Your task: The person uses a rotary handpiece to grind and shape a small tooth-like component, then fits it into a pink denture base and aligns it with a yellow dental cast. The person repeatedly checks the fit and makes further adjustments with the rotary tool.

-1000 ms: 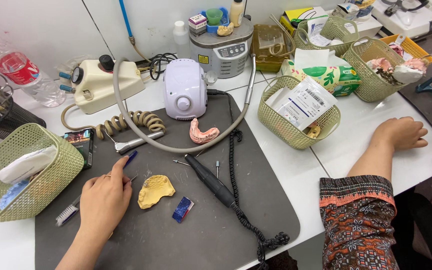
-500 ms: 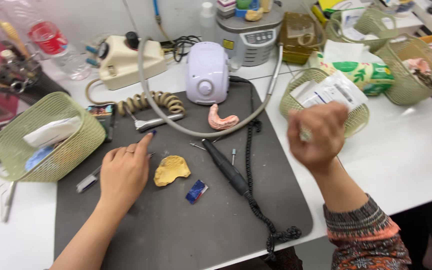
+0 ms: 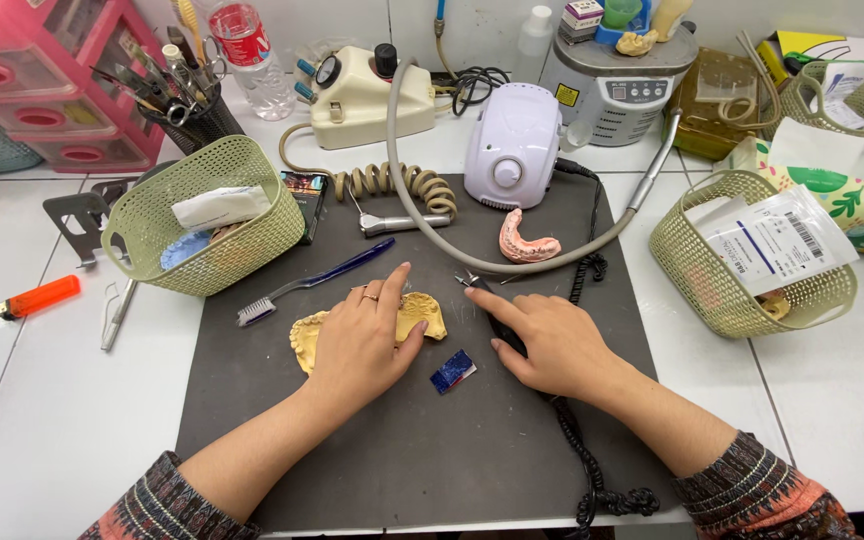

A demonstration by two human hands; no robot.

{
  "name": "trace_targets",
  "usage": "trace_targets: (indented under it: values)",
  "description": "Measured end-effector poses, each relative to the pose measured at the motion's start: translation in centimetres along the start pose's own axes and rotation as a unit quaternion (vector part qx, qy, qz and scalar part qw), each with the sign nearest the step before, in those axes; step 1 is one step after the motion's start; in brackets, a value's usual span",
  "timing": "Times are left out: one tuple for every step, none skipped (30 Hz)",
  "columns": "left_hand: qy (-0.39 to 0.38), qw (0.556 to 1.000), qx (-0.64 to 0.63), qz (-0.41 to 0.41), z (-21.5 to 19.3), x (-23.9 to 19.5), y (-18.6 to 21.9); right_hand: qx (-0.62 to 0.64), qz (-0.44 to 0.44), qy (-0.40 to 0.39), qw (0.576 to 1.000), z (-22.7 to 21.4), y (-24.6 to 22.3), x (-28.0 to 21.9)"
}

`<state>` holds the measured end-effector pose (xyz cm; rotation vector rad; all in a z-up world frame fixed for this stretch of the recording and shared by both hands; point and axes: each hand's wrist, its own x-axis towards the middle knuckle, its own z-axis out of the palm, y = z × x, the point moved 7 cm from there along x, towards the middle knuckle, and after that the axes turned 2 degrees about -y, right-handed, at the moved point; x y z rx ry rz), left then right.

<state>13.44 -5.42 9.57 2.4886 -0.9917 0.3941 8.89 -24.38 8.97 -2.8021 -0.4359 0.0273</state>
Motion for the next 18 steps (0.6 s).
trace_targets:
  values:
    - [0.005,1.0,0.003,-0.006,0.2,0.0,-0.2,0.027,-0.021,0.002,0.999,0.2,-0.1,-0.1]
    - [0.01,1.0,0.006,-0.013,0.4,0.0,-0.4,0.054,-0.041,0.004,0.998,0.3,-0.3,-0.4]
    - [0.009,1.0,0.004,-0.019,0.6,0.0,-0.7,0.082,-0.062,0.004,0.995,0.5,-0.4,-0.7]
    - [0.008,1.0,0.002,-0.025,0.8,0.1,-1.1,0.12,-0.071,0.01,0.99,0.6,-0.2,-0.9]
    - [0.006,0.999,-0.001,-0.032,1.1,-0.1,-1.4,0.159,-0.08,0.014,0.984,0.7,0.2,-1.2]
    - [0.012,1.0,-0.004,-0.028,1.1,-0.2,-1.5,0.197,-0.088,0.018,0.976,0.8,0.5,-1.5]
    - [0.019,1.0,-0.008,-0.024,1.2,-0.1,-1.7,0.237,-0.074,0.022,0.968,0.9,1.3,-1.7]
    - [0.026,0.999,-0.011,-0.019,1.2,-0.2,-1.7,0.277,-0.058,0.026,0.959,1.0,2.1,-2.0]
    - [0.031,0.999,-0.017,-0.017,1.3,-0.2,-1.6,0.315,-0.042,0.032,0.948,1.0,3.0,-2.3]
    - [0.036,0.999,-0.023,-0.015,1.3,-0.3,-1.5,0.379,-0.024,0.019,0.925,1.2,3.9,-2.5]
    - [0.042,0.999,-0.029,-0.011,1.3,-0.2,-1.5,0.44,-0.007,0.007,0.898,1.3,4.7,-2.6]
    - [0.042,0.998,-0.039,-0.009,1.3,-0.2,-1.5,0.499,0.01,-0.004,0.866,1.4,5.3,-2.7]
    - [0.043,0.998,-0.049,-0.006,1.3,-0.1,-1.5,0.494,0.004,0.0,0.87,1.2,5.7,-2.8]
    - [0.043,0.997,-0.059,-0.003,1.3,0.0,-1.5,0.488,-0.003,0.004,0.873,1.0,6.0,-2.8]
    - [0.046,0.997,-0.063,0.006,1.3,0.0,-1.4,0.482,-0.007,0.009,0.876,0.8,6.2,-2.9]
    - [0.049,0.996,-0.067,0.015,1.3,0.0,-1.4,0.425,-0.007,0.011,0.905,0.7,6.4,-3.1]
    - [0.054,0.996,-0.071,0.025,1.3,0.2,-1.3,0.364,-0.008,0.016,0.931,0.4,6.5,-3.3]
    - [0.053,0.995,-0.076,0.037,1.2,0.3,-1.2,0.302,-0.009,0.021,0.953,0.1,6.6,-3.3]
